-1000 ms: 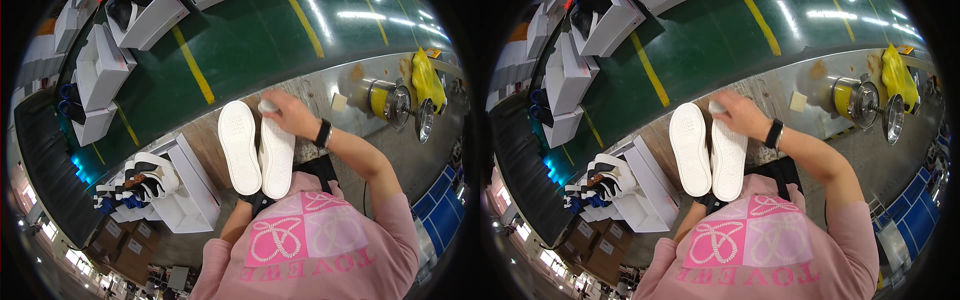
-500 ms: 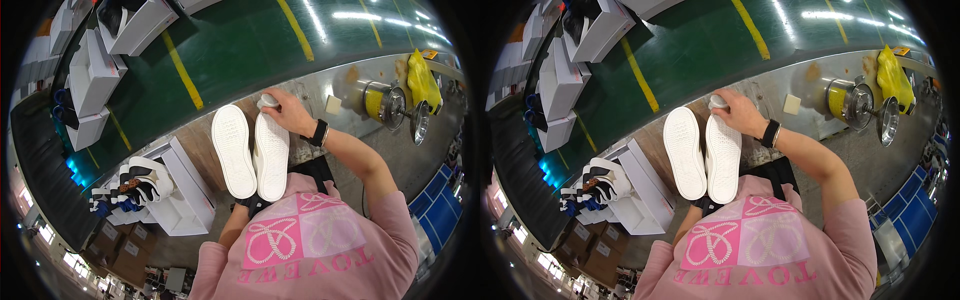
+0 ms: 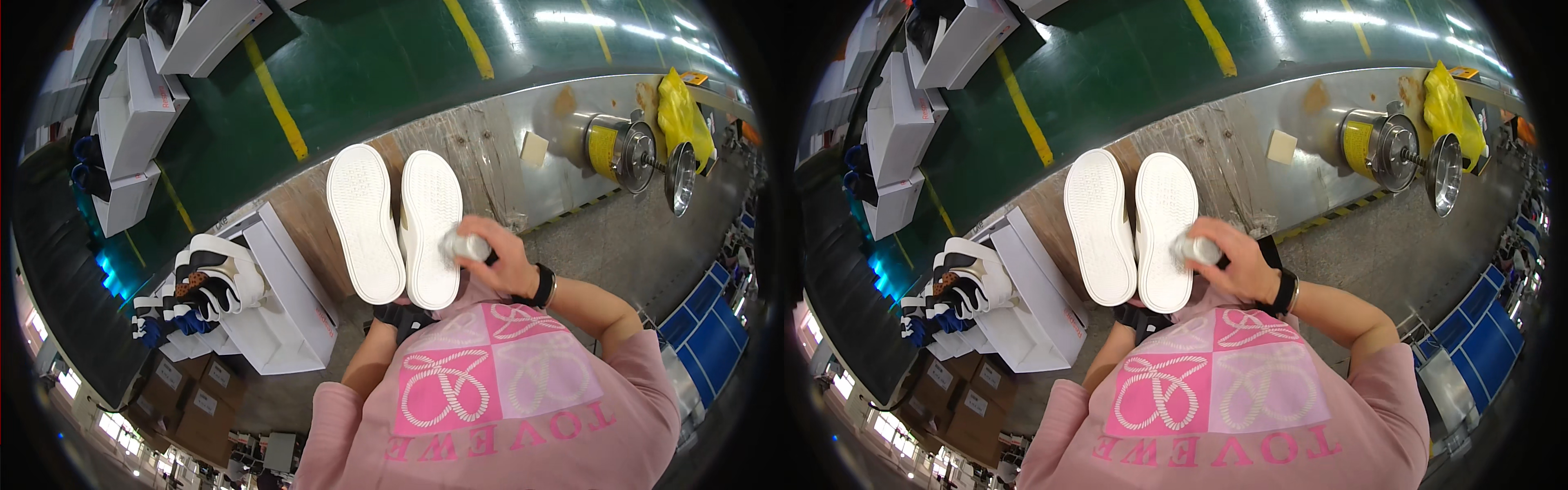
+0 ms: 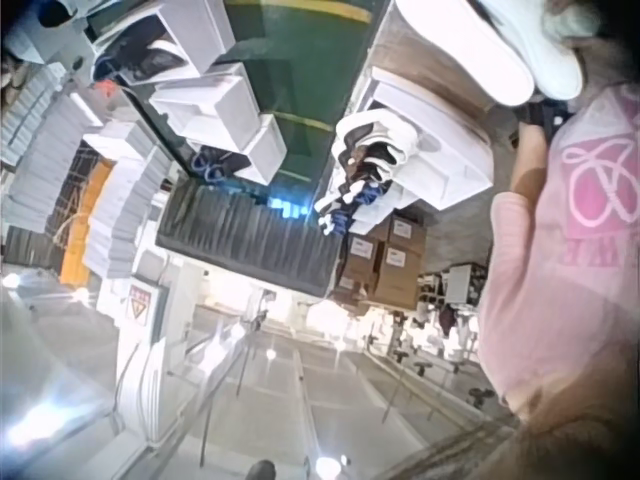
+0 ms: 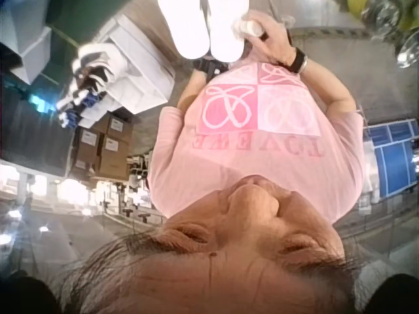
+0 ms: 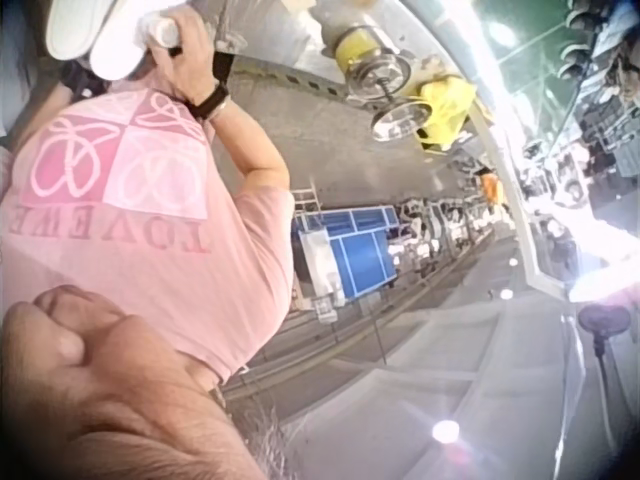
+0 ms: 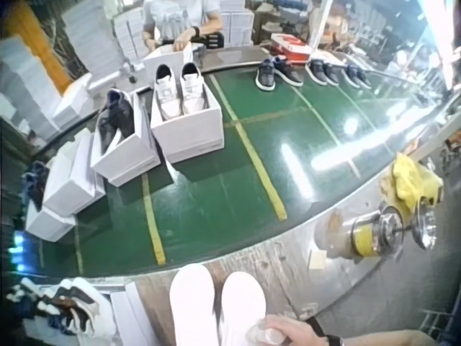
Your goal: Cleaning the soles of newly manufactured shoes with a sponge and chemical agent before packing.
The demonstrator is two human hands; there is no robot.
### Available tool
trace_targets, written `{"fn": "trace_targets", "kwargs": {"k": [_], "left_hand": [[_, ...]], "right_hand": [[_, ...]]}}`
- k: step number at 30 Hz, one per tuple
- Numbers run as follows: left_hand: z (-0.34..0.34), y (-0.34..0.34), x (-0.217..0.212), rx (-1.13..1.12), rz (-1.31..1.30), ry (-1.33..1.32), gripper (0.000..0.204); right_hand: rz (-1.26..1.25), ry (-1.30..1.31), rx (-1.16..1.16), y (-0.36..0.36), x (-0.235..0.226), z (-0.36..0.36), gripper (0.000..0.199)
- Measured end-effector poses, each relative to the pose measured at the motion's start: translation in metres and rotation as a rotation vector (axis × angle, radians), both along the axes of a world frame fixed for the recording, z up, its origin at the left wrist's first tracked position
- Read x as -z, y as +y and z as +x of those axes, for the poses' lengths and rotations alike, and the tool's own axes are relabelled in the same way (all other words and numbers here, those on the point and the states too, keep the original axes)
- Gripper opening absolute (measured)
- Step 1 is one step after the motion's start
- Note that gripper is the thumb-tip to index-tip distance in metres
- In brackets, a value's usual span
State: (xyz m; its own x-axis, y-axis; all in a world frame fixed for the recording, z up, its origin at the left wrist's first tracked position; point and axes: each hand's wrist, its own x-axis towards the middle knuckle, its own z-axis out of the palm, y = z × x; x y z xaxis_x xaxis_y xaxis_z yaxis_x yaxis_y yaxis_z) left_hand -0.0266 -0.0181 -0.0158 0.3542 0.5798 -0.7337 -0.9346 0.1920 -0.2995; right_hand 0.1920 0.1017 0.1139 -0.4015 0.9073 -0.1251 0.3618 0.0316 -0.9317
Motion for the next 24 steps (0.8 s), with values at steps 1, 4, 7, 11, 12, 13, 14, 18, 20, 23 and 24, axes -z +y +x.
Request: {"fn": "trace_targets", "kwargs": {"k": [1, 4, 7, 11, 12, 13, 14, 18, 20, 23, 24], "left_hand": [[0.003, 0.001, 0.004, 0.002, 0.0, 0.004, 0.064], [0.01, 0.012, 0.009, -0.004, 0.005, 0.023, 0.064], [0.013, 0.017, 0.013, -0.008, 0.011, 0.031, 0.064], [0.009, 0.006, 0.01, -0.004, 0.015, 0.033, 0.064], [0.009, 0.002, 0.006, -0.002, 0.015, 0.034, 0.064], [0.012, 0.007, 0.009, -0.001, 0.015, 0.035, 0.064], [0.007, 0.004, 0.008, -0.001, 0.017, 0.034, 0.064], [0.008, 0.007, 0.01, -0.003, 0.026, 0.029, 0.064], [0.007, 0.001, 0.008, -0.008, 0.033, 0.022, 0.065], [0.007, 0.002, 0.011, -0.017, 0.022, 0.026, 0.065], [0.007, 0.005, 0.014, -0.013, 0.019, 0.023, 0.065]], "right_hand": [[0.054, 0.029, -0.069, -0.006, -0.004, 0.002, 0.044], [0.057, 0.09, -0.284, -0.016, -0.015, 0.004, 0.051], [0.19, 0.138, -0.47, -0.007, -0.023, -0.008, 0.059], [0.23, 0.045, -0.541, 0.01, -0.029, -0.044, 0.057], [0.247, 0.076, -0.378, 0.014, -0.02, -0.053, 0.05], [0.248, 0.04, -0.293, 0.023, -0.011, -0.056, 0.043], [0.238, 0.027, -0.205, 0.035, -0.006, -0.058, 0.039], [0.237, -0.014, -0.193, 0.05, 0.003, -0.055, 0.044], [0.271, 0.018, -0.296, 0.03, -0.011, -0.055, 0.052], [0.254, 0.049, -0.536, 0.008, -0.04, -0.05, 0.061], [0.25, 0.046, -0.534, 0.006, -0.042, -0.043, 0.061]]}}
